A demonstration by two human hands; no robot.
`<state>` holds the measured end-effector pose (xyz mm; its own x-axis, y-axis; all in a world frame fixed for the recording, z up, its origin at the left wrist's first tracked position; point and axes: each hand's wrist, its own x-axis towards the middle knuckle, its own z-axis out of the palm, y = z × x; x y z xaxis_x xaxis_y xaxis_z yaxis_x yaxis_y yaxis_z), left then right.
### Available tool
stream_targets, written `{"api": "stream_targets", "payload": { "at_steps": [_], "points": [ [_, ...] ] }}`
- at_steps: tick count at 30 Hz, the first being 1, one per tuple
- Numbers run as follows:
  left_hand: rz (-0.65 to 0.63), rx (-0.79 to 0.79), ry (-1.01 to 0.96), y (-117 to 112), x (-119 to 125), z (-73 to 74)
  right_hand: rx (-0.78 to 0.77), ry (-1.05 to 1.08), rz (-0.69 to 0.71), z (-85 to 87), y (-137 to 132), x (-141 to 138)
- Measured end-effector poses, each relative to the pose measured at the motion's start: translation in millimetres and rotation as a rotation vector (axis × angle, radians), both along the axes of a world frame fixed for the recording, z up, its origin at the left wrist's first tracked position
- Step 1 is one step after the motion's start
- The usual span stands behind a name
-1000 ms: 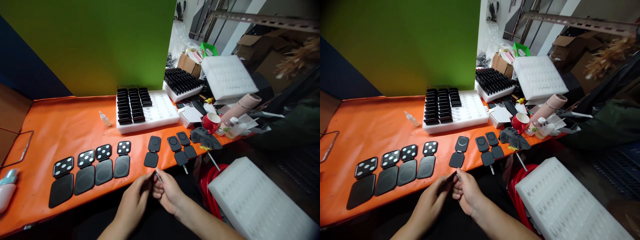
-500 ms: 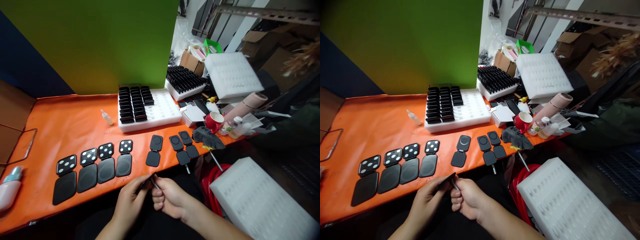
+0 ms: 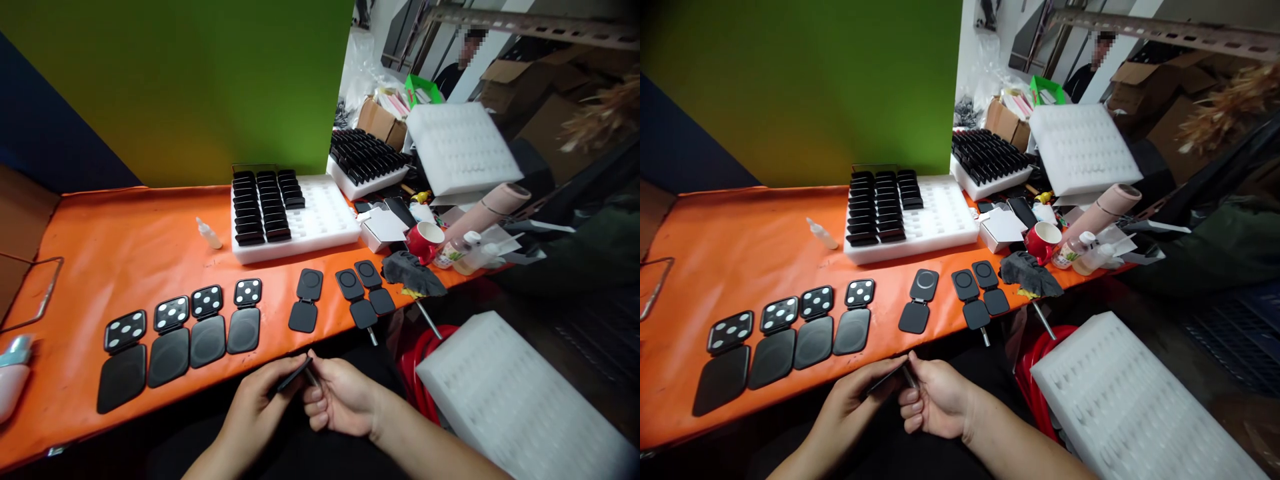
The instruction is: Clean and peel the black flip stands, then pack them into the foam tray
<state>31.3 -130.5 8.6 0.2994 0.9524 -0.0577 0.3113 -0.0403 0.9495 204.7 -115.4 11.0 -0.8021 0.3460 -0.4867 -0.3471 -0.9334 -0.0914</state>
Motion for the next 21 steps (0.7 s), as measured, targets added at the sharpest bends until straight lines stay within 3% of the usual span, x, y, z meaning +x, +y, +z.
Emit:
{"api": "stream_targets", "payload": {
  "at_steps": [6,9,13,21],
  "points": [
    [-0.02,-0.083,-0.025,2,2,-3.8,-0.065,-0.001,-0.023,-4.1,0,1],
    [-0.061,-0.029,0.032,1,2,-5.9,-0.059,-0.053,-0.072,-7.7,-1,0],
    [-0.131,0.047,0.088,1,1,-6.8,-0.011,-0.092,-0.022,-11.6,-1,2],
    [-0.036,-0.106,-0.014,-3,5,-4.9,0.01,-0.119,-0.049,-2.9,-7,-2]
  ]
}}
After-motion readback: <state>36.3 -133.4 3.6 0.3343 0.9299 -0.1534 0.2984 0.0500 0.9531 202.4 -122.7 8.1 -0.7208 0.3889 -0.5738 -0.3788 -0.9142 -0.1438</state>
